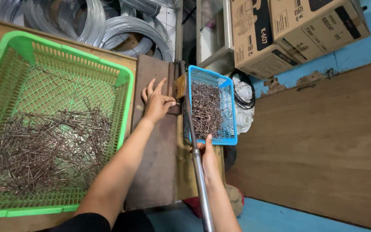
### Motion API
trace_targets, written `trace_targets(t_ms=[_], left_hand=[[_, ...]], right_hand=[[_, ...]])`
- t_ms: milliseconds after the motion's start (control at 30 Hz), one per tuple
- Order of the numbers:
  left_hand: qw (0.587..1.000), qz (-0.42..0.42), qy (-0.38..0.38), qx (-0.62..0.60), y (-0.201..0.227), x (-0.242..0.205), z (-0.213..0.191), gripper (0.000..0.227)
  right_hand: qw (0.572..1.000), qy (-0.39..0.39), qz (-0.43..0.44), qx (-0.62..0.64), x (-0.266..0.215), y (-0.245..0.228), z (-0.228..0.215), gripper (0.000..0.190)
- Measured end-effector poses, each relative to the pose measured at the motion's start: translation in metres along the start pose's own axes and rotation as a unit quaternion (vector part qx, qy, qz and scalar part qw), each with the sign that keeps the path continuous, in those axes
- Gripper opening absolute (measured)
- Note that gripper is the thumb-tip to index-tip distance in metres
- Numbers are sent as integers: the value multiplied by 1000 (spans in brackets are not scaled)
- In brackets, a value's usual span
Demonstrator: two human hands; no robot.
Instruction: Manually process metal pins using a lever-operated press machine
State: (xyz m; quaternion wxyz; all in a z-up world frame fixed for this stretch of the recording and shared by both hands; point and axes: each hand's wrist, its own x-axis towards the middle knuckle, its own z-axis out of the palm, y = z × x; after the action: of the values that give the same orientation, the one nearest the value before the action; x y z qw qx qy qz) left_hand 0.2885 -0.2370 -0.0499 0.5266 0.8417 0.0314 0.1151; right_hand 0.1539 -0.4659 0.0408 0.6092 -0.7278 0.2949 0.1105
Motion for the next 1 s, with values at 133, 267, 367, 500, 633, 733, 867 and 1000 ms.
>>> trace_targets(t_ms=[133,267,367,500,633,733,867,1000], left_hand=[[999,1,45,30,-7,-18,3,9],[999,-34,29,19,-14,-39,-13,10],[998,-31,43,-27,-13,-54,-23,12],[997,-18,54,-58,-5,-59,-42,12],[995,-15,62,-76,-8,-67,-53,12],[995,-2,58,-85,-2,-75,-61,13],[995,44,34,-83,11,-88,-61,13],[990,99,3,-104,26,-89,-53,12]], right_hand=[[999,13,3,-29,-16,0,7,71],[999,-2,-4,-52,-4,25,15,75],[998,-11,6,-68,1,48,20,72],[987,2,18,-157,-12,51,37,79],[976,26,-26,-215,15,83,24,75],[932,71,-175,-309,23,69,25,37],[889,131,-329,-290,-12,18,56,28],[882,151,-397,-204,-36,-16,76,20]])
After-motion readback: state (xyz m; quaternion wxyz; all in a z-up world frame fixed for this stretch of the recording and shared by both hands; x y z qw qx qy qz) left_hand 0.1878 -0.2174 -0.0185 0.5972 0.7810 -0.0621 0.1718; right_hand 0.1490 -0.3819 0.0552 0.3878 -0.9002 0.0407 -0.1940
